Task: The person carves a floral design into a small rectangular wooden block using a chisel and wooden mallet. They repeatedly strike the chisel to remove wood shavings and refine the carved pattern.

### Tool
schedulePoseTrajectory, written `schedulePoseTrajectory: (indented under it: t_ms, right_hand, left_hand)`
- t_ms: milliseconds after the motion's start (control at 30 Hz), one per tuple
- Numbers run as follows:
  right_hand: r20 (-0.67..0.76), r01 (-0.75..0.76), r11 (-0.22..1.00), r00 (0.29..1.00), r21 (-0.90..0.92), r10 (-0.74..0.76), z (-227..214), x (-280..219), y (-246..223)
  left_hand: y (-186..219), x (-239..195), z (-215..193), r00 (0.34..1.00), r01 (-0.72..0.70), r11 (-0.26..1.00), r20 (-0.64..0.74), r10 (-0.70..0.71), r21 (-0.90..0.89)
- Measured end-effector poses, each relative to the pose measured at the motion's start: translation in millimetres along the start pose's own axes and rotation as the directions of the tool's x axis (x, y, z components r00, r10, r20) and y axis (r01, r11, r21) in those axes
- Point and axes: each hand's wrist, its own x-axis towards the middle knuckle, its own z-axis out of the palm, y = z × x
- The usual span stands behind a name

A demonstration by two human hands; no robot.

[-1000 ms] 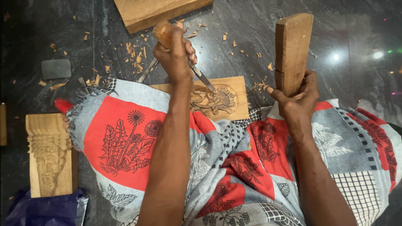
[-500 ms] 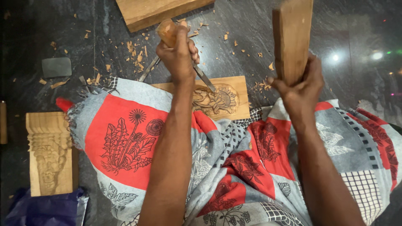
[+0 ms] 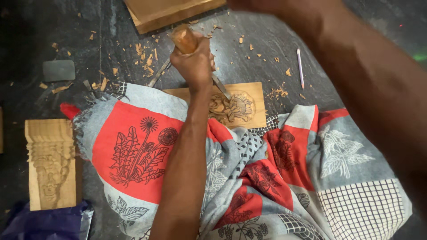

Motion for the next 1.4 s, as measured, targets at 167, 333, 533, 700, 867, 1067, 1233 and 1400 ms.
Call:
schedulePoseTrajectory:
  t_ms: [167,333,533,700,867,1067,1233,1400]
  right_hand:
    - [0.040,0.068,0.997,0.997,-0.046,-0.066,0,-2,-6]
    - [0.001,0.098,0.994,0.995,-0.048,-0.098,3,4,-5]
    - [-0.159,0.007,0.998,0.987,0.067,0.004,9,-19,8]
    - [-0.459,0.029,0.717,0.786,0.696,0.414,22,-74,4]
    - [-0.433,-0.166,0.690,0.670,0.705,0.603,33,-133,-16]
    - [-0.456,-0.100,0.696,0.688,0.711,0.565,47,-155,-24]
    - [-0.466,-0.030,0.665,0.690,0.746,0.553,50,-158,-20]
    - [-0.465,-0.006,0.642,0.684,0.767,0.562,43,-155,-28]
  left_hand:
    - [-2,0,-1,0.998,-0.054,0.997,-0.040,0.056,0.052]
    - [-2,-6,-2,0.998,-0.054,0.997,-0.035,0.056,0.047]
    - [8,-22,-3,0.982,-0.185,0.981,0.034,0.184,0.058]
    - [19,-11,-1,0.985,-0.166,0.986,-0.043,0.166,0.004]
    - [20,-6,-4,0.998,-0.070,0.996,-0.002,0.070,-0.046]
    - [12,-11,0,0.995,-0.091,0.995,0.044,0.092,-0.037]
    - [13,-10,-2,0.998,-0.046,0.999,0.037,0.047,-0.024]
    - [13,-9,-2,0.998,-0.041,0.998,0.042,0.043,-0.047]
